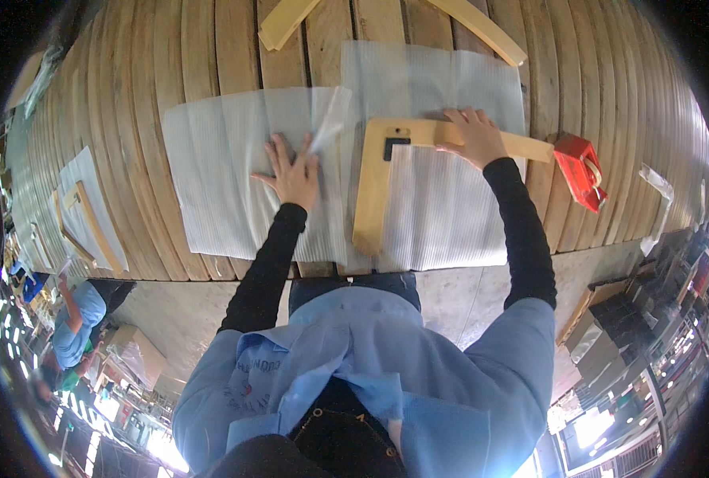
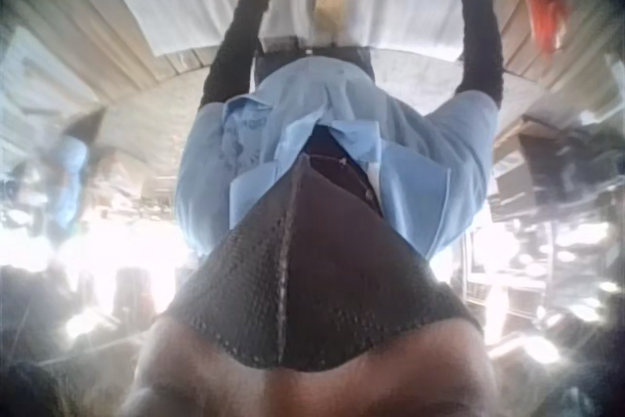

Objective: The person wraps wooden chair leg parts in bubble wrap on a wooden workbench. They fold the bubble wrap around each piece, secure it with tape, and place the wrapped items aside. The process is repeated for multiple parts.

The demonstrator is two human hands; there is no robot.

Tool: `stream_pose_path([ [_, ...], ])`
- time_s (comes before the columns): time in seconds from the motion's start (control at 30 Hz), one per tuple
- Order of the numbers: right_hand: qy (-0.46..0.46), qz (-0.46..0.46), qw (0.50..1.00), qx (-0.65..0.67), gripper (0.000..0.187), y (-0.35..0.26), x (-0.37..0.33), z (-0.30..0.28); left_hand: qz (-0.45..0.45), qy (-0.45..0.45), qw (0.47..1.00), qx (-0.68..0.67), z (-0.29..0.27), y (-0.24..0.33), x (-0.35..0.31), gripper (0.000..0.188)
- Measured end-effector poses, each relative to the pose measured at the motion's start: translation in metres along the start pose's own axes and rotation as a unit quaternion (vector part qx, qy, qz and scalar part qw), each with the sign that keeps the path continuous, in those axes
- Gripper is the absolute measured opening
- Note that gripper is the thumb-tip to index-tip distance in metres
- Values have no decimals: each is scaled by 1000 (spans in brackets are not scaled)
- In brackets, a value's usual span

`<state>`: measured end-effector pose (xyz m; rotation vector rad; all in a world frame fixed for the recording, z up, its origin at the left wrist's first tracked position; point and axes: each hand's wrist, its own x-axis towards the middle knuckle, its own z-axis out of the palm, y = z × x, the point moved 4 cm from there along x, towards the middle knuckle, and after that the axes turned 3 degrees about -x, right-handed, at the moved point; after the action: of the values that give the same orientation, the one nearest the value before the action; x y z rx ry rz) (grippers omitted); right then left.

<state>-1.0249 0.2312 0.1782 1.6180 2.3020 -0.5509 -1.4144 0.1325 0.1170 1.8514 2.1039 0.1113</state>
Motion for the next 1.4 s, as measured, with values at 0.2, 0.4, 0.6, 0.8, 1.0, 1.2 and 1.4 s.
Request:
stream_pose_path([
  [0.2, 116, -114, 982, -98, 75, -3, -12, 23, -112, 148, 960, -211, -52, -66, 7, 60],
  [0.4, 230, -191, 940, -166, 70, -19, -40, -21, 152, 128, 976, -88, -95, -89, -57, 71],
  [0.6, 320, -195, 892, -251, 69, -35, -121, -113, 328, -152, 931, 50, -73, -94, -106, 57],
  [0.8, 311, 18, 910, -273, 64, -83, -276, -148, 298, -54, 952, -38, -47, -102, -67, 31],
  [1.0, 249, 377, 891, -56, 57, -147, -388, -85, -25, -8, 802, -597, -12, -57, -73, 54],
  [1.2, 271, 531, 791, 136, 54, -194, -431, -36, 133, -125, 962, -205, -33, 73, -94, 90],
  [1.4, 242, 557, 769, 198, 53, -201, -444, -14, 298, -41, 952, 49, 35, 81, -64, 91],
])
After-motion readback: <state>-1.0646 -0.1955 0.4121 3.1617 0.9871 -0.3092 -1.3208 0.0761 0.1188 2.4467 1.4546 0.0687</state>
